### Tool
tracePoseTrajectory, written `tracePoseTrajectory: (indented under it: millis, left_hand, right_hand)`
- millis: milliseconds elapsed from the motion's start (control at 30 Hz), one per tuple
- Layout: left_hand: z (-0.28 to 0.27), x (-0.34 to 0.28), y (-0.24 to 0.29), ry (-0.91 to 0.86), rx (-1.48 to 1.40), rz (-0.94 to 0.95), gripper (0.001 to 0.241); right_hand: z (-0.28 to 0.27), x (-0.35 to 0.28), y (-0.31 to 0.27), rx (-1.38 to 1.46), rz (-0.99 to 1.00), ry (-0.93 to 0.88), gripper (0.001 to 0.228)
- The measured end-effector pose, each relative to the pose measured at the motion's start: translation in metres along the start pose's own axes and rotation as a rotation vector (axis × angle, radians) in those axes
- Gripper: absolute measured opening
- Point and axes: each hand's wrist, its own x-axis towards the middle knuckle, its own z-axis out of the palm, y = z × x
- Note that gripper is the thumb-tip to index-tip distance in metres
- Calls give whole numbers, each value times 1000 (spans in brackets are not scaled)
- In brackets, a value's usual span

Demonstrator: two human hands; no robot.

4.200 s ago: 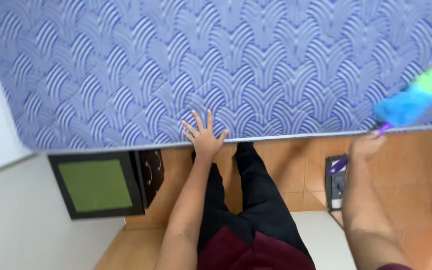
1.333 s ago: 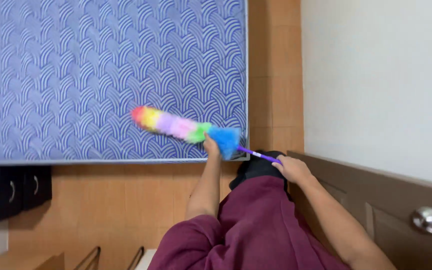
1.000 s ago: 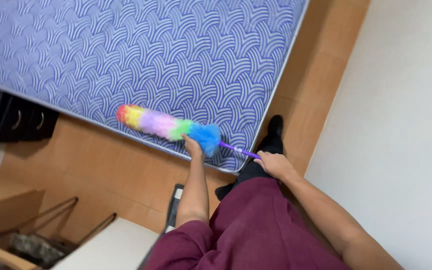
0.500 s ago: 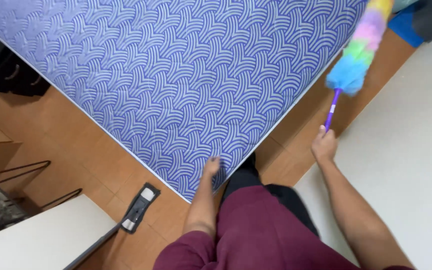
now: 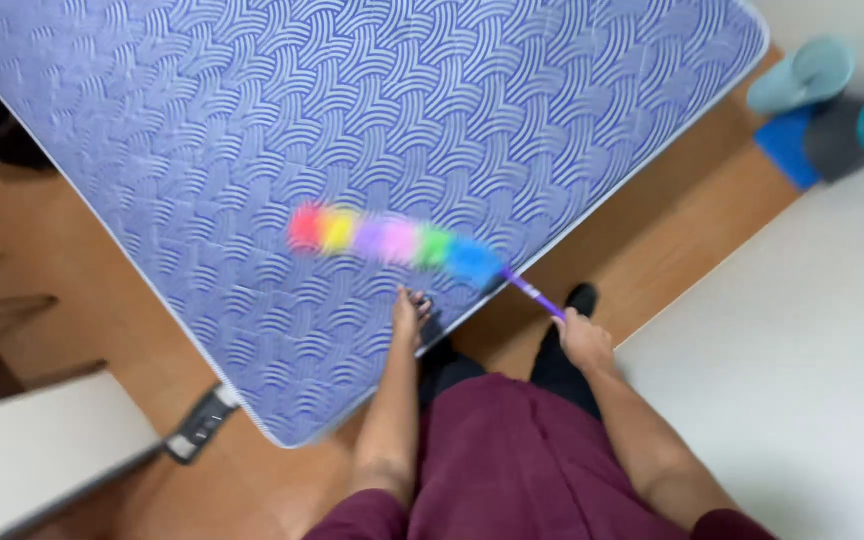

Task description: Dusting various surfaces in a bedroom, including walls, a picture frame, and furniture, using a handheld duster.

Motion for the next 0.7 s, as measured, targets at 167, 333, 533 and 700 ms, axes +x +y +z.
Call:
tracePoseTrajectory:
  millis: [167,333,533,700]
  left_hand:
    - [128,-59,-34,53,330,-11,66]
    - [186,-76,-67,118,448,85,64]
    - [188,-87,-57,170,436,95,63]
    - [161,-71,-30,203,-76,81,67]
  right_hand:
    - [-59,92,202,128,551,164,45]
    - [-157,160,218,370,546,426,47]
    - [-134,131,125,194,177,-11,41]
    - [-76,123,4,-30,-615,-241,36]
